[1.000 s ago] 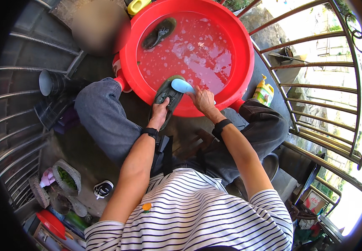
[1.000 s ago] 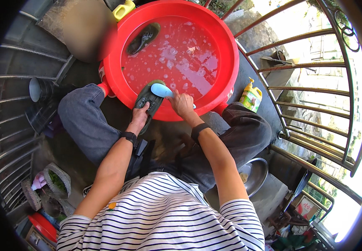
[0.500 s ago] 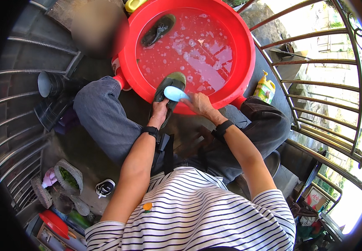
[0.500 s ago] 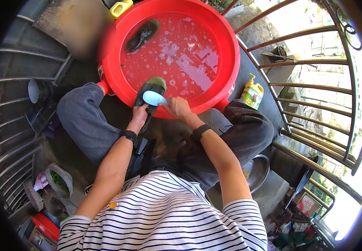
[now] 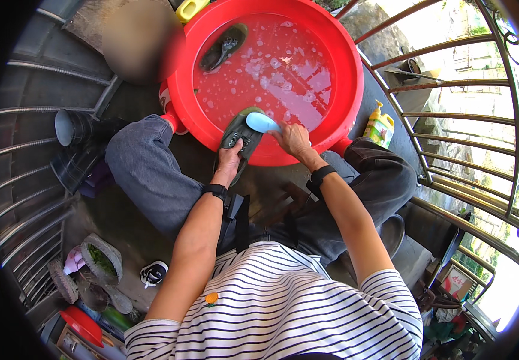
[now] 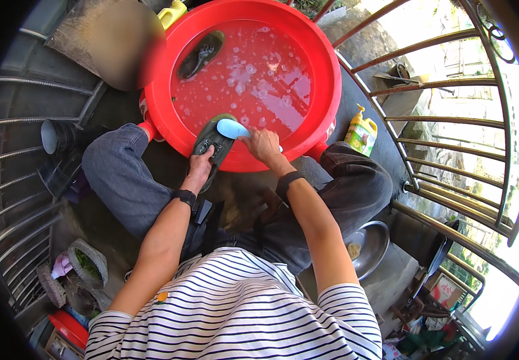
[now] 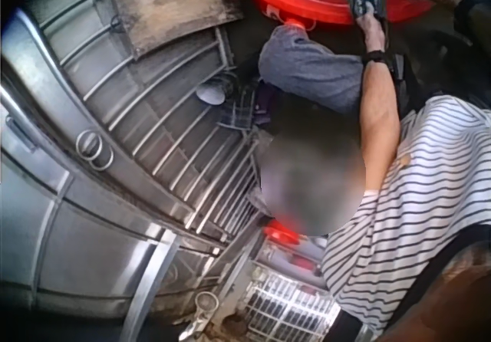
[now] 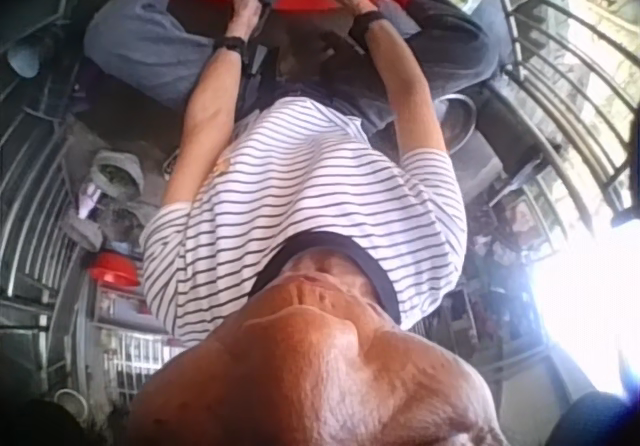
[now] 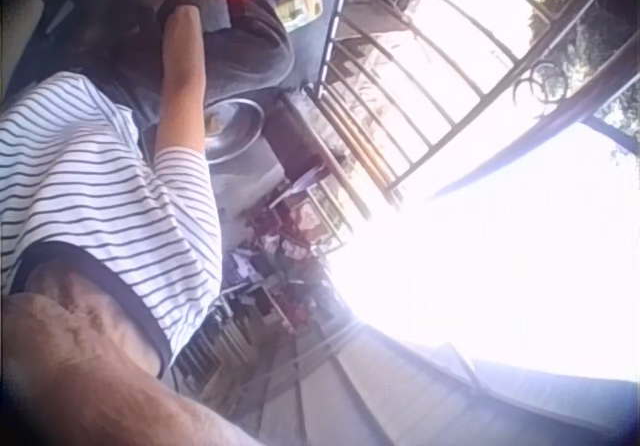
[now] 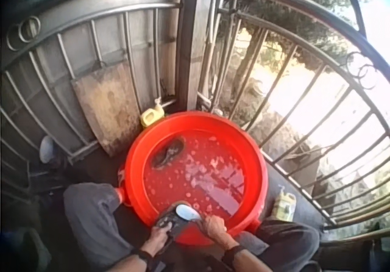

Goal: The person scrubs a green shoe with a brush in a red basin of soapy water. They rotate the shoe to clean the sole, sides, and upper, then rinse it in the basin.

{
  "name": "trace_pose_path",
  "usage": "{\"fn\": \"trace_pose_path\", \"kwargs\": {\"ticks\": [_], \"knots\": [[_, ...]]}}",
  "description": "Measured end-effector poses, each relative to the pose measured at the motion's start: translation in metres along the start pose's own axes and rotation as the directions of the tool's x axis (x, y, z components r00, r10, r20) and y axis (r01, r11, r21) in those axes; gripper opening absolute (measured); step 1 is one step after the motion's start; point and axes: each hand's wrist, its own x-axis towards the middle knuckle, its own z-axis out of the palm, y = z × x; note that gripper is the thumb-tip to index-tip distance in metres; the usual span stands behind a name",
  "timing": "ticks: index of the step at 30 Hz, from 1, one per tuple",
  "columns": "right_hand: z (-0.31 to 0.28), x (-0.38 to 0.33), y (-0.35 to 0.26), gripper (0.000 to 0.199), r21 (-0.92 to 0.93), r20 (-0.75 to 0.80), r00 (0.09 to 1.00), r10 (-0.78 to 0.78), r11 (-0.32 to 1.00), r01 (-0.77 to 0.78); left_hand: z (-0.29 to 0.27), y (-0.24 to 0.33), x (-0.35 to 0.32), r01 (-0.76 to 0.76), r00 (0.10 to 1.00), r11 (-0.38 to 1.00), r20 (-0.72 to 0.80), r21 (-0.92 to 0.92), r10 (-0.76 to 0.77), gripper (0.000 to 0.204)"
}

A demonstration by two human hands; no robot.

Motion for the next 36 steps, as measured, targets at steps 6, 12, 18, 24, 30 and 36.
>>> {"fn": "trace_pose_path", "kwargs": {"ticks": [6,12,18,24,30,36], "knots": [[-0.008,0.008,0.028,0.043,0.588,0.06,0.879,0.473,0.695,-0.414,0.012,0.005,-0.005,-0.077,0.996,0.995,0.044,-0.06,0.08,0.04],[0.005,-0.004,0.0,0.03,0.817,0.469,0.844,0.259,0.236,-0.526,0.024,0.012,-0.012,-0.064,0.994,0.994,0.097,0.09,0.055,0.039],[0.013,-0.001,-0.039,0.024,0.857,0.492,0.867,0.072,0.137,-0.497,0.017,0.013,-0.018,0.034,0.998,0.972,0.043,0.232,-0.045,0.032],[0.003,0.01,-0.046,0.024,0.865,0.484,0.875,0.001,0.151,-0.478,0.002,0.005,-0.006,-0.121,0.985,0.926,-0.069,0.357,0.156,0.021],[0.01,-0.002,-0.043,0.031,0.816,0.442,0.876,0.194,0.318,-0.482,-0.015,0.001,0.004,0.091,0.95,0.989,-0.31,0.12,-0.049,0.013],[0.022,-0.073,-0.049,0.04,0.5,0.366,0.918,0.153,0.799,-0.333,-0.004,-0.008,0.008,-0.046,0.95,0.994,-0.312,-0.103,0.012,0.014]]}}
